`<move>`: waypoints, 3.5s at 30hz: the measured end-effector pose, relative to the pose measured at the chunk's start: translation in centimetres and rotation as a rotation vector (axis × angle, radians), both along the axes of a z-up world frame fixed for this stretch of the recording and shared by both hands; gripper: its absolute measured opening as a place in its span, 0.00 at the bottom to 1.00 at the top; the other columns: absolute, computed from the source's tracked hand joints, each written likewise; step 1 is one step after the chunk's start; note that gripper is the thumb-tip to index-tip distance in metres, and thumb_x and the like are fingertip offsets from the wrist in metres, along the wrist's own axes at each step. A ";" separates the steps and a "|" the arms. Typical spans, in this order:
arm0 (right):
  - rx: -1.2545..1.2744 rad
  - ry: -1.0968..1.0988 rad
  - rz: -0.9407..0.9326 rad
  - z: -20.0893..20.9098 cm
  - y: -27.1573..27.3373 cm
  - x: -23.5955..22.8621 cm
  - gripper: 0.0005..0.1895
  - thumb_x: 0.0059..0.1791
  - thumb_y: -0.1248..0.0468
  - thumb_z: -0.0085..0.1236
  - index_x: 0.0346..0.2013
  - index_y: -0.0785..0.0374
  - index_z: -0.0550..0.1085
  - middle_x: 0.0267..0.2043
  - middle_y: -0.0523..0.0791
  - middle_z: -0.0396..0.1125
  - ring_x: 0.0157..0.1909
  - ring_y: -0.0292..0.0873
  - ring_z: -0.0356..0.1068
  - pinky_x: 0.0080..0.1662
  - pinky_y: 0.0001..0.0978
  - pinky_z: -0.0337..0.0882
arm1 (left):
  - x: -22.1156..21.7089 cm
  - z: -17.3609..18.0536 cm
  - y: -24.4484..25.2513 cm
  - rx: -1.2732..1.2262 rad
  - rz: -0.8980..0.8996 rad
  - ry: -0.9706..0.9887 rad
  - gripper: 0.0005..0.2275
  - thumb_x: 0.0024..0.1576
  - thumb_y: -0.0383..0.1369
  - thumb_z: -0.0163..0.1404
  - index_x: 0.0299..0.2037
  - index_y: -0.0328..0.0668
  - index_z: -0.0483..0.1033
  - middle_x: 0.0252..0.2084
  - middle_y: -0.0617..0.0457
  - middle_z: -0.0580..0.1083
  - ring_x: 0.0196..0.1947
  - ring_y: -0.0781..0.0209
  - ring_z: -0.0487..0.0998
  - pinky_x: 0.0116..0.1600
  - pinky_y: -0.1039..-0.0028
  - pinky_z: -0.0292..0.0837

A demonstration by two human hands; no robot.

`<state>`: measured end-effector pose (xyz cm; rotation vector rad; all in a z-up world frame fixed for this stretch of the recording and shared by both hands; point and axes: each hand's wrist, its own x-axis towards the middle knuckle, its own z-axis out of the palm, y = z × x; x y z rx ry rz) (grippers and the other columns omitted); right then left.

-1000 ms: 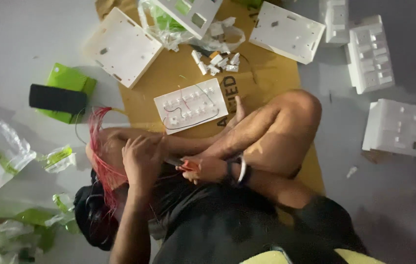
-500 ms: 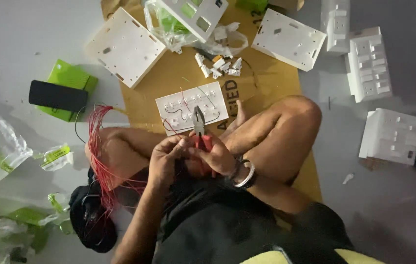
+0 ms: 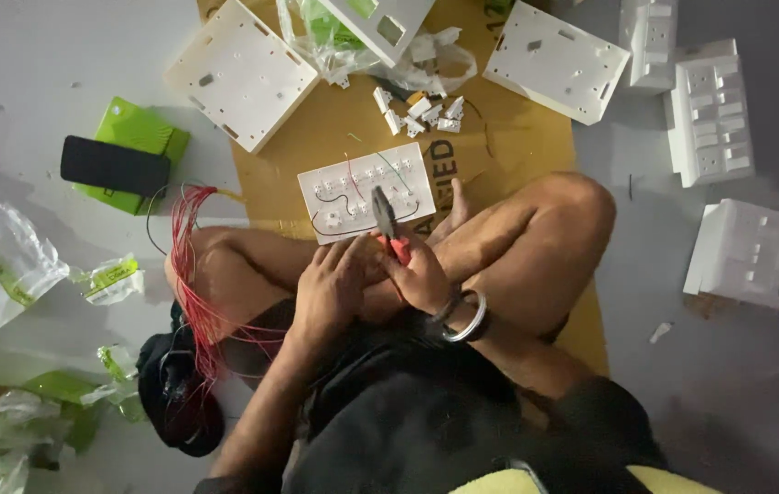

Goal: The person sits on the floor and assembles wiring into white electrical switch/socket faceplates. They strip and route red and other wires, use pliers to cut and trim wire ends, and press wires and terminal components into the sockets on the plates one at a time.

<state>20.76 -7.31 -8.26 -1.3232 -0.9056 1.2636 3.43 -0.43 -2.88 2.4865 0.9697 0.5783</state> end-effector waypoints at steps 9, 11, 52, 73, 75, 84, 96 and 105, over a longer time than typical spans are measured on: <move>-0.055 0.316 0.146 -2.0 0.5 2.3 0.12 0.59 0.62 0.54 0.53 0.66 0.71 0.37 0.42 0.72 0.39 0.36 0.73 0.45 0.29 0.74 | 0.4 0.2 1.4 -0.337 0.196 -0.248 0.04 0.64 0.28 0.50 0.42 0.34 0.75 0.37 0.41 0.76 0.36 0.44 0.78 0.41 0.62 0.74; -0.074 0.342 0.168 -0.2 0.1 1.9 0.13 0.57 0.62 0.53 0.55 0.64 0.71 0.38 0.41 0.72 0.40 0.34 0.73 0.45 0.27 0.74 | 0.6 1.8 1.6 -0.437 0.233 -0.289 0.05 0.64 0.29 0.50 0.42 0.34 0.76 0.35 0.41 0.76 0.34 0.45 0.79 0.41 0.64 0.74; -0.292 0.192 0.312 1.2 1.1 -0.8 0.06 0.56 0.71 0.49 0.48 0.69 0.68 0.36 0.54 0.63 0.30 0.46 0.58 0.33 0.38 0.59 | 2.8 -1.0 1.8 -0.125 0.248 -0.321 0.16 0.56 0.35 0.62 0.23 0.37 0.69 0.25 0.46 0.67 0.24 0.47 0.71 0.30 0.62 0.68; -0.290 -0.629 0.354 -5.5 11.5 21.0 0.14 0.48 0.60 0.67 0.45 0.60 0.75 0.38 0.44 0.72 0.40 0.42 0.71 0.43 0.36 0.71 | 1.0 -6.9 6.8 -0.944 0.220 -1.029 0.16 0.72 0.38 0.41 0.31 0.42 0.64 0.27 0.65 0.61 0.28 0.74 0.57 0.32 0.77 0.53; -0.431 -1.224 0.550 -7.4 12.6 26.5 0.20 0.43 0.60 0.69 0.46 0.61 0.75 0.41 0.52 0.75 0.44 0.55 0.74 0.46 0.47 0.73 | 1.6 -5.6 7.4 -1.023 0.153 -0.892 0.13 0.70 0.37 0.42 0.35 0.40 0.71 0.28 0.61 0.67 0.26 0.74 0.60 0.31 0.79 0.56; -1.078 -1.517 0.673 -4.1 13.8 24.2 0.15 0.52 0.56 0.55 0.45 0.56 0.85 0.40 0.43 0.84 0.46 0.45 0.82 0.51 0.44 0.75 | 4.9 -1.7 9.9 -0.875 -0.069 -0.564 0.13 0.69 0.36 0.44 0.44 0.35 0.79 0.35 0.54 0.81 0.35 0.68 0.76 0.44 0.73 0.74; 0.443 -0.894 0.347 4.6 13.7 8.2 0.09 0.51 0.64 0.65 0.44 0.63 0.79 0.41 0.49 0.75 0.44 0.49 0.75 0.47 0.40 0.74 | 3.9 -5.2 13.6 -0.664 -0.192 -0.279 0.09 0.65 0.33 0.46 0.42 0.40 0.79 0.35 0.49 0.80 0.38 0.49 0.80 0.45 0.62 0.74; 0.297 -0.887 0.327 2.8 14.2 8.0 0.07 0.52 0.64 0.65 0.38 0.66 0.78 0.37 0.50 0.73 0.40 0.52 0.74 0.42 0.40 0.72 | 4.1 -6.0 14.2 -0.166 -0.081 -0.285 0.06 0.56 0.36 0.57 0.34 0.47 0.85 0.38 0.49 0.81 0.47 0.50 0.80 0.60 0.54 0.64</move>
